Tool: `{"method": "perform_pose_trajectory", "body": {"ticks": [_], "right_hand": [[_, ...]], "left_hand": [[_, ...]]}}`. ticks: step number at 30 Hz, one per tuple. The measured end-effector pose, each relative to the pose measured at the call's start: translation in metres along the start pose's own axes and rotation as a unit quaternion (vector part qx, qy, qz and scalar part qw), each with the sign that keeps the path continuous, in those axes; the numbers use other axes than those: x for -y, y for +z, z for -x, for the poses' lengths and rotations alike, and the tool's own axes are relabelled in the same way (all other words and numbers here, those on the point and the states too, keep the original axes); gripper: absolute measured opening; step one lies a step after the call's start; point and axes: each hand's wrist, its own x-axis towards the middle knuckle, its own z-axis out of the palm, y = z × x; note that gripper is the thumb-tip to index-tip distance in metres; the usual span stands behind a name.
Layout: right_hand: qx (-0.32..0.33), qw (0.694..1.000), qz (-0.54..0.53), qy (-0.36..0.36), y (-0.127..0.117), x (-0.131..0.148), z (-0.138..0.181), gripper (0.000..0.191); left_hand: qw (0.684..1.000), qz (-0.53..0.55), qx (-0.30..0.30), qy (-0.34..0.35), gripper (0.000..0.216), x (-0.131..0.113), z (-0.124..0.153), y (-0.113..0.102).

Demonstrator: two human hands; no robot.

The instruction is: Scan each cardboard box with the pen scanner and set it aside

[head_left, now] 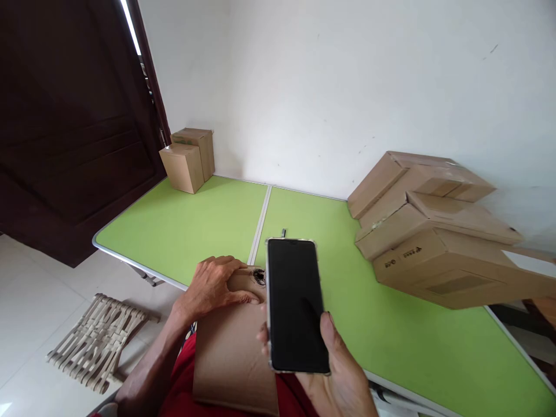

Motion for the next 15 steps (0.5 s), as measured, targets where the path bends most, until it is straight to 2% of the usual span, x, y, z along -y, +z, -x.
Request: {"method": "perform_pose_trajectory", "body": {"ticks": [4,7,10,15], "right_hand": [[-0.011,1.000,-0.020,0.010,0.006,-0.032,-0.004,0.076],[-0.029,0.999,-0.019,0.015,-0.002,-0.047,-0.007,0.078],[-0.035,0.999,-0.020,0.022,-0.006,-0.051,-0.007,0.079],[-0.061,0.998,-0.028,0.011,0.001,-0.049,-0.006,0.079]], "left_hand": [[0.999,-0.033,-0.011,-0.006,0.027,-0.003,0.001,-0.002],[0.999,-0.048,-0.012,-0.002,0.026,-0.005,0.000,-0.002],[0.999,-0.041,-0.010,-0.001,0.022,-0.006,0.000,-0.003],[0.999,-0.035,-0.006,0.000,0.025,-0.006,0.001,-0.004]]}}
